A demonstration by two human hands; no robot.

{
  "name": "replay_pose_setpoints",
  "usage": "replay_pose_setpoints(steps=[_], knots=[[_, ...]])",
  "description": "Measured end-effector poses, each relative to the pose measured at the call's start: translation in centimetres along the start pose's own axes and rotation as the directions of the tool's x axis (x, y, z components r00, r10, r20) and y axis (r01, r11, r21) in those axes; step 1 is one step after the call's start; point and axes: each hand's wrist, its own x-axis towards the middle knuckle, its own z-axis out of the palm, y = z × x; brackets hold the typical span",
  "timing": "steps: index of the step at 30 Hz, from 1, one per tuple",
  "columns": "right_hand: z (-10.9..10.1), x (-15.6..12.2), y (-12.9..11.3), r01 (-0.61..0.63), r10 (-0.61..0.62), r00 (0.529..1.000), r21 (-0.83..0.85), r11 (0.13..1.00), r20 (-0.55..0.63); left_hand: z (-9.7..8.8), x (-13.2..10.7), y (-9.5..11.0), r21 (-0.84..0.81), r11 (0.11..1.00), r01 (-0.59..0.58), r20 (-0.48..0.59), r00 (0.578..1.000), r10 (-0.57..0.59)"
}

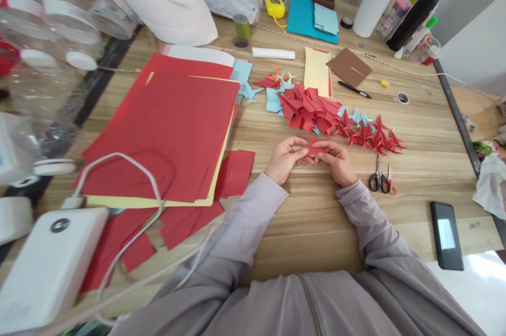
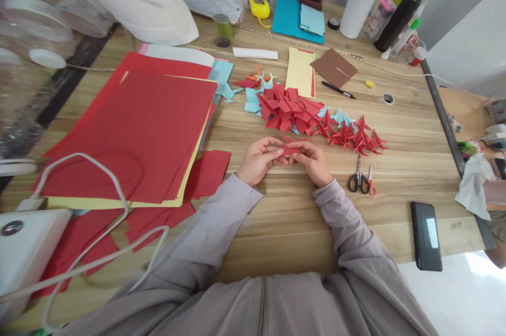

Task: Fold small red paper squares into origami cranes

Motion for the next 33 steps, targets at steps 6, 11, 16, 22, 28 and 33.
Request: replay_pose_setpoints(steps=[6,11,16,22,28,33], knots=[[0.3,0.0,-0.38,0.01,-0.01,1.0,-0.011,1.0,-0.005,0.31,-0.06,-0.2,0.119,0.991,-0.06,-0.043,0.997,0.066],[0.18,-0.07,-0.37,-0.008,0.009,0.999,-0.026,1.0,0.035,0.18,-0.11,-0.25,0.169,0.983,-0.078,-0.034,0.996,0.084],[0.03,-0.01,-0.12,0.011,-0.011,1.0,-0.006,1.0,0.001,0.09,-0.01,-0.28,0.068,0.996,-0.053,-0.021,0.998,0.054],[-0.03,0.05,0.06,0.018,-0.018,1.0,-0.035,0.999,-0.013,0.06,0.12,-0.3,0.004,1.0,-0.017,-0.022,1.0,0.017],[-0.07,0.06,0.24,0.02,-0.02,1.0,-0.04,0.999,-0.015,0.2,0.13,-0.37,-0.028,0.997,-0.07,-0.054,0.996,0.069],[-0.01,0.22,0.47,0.031,-0.03,0.999,0.014,0.999,-0.026,0.25,0.0,-0.45,0.146,0.98,-0.136,-0.003,0.99,0.138]])
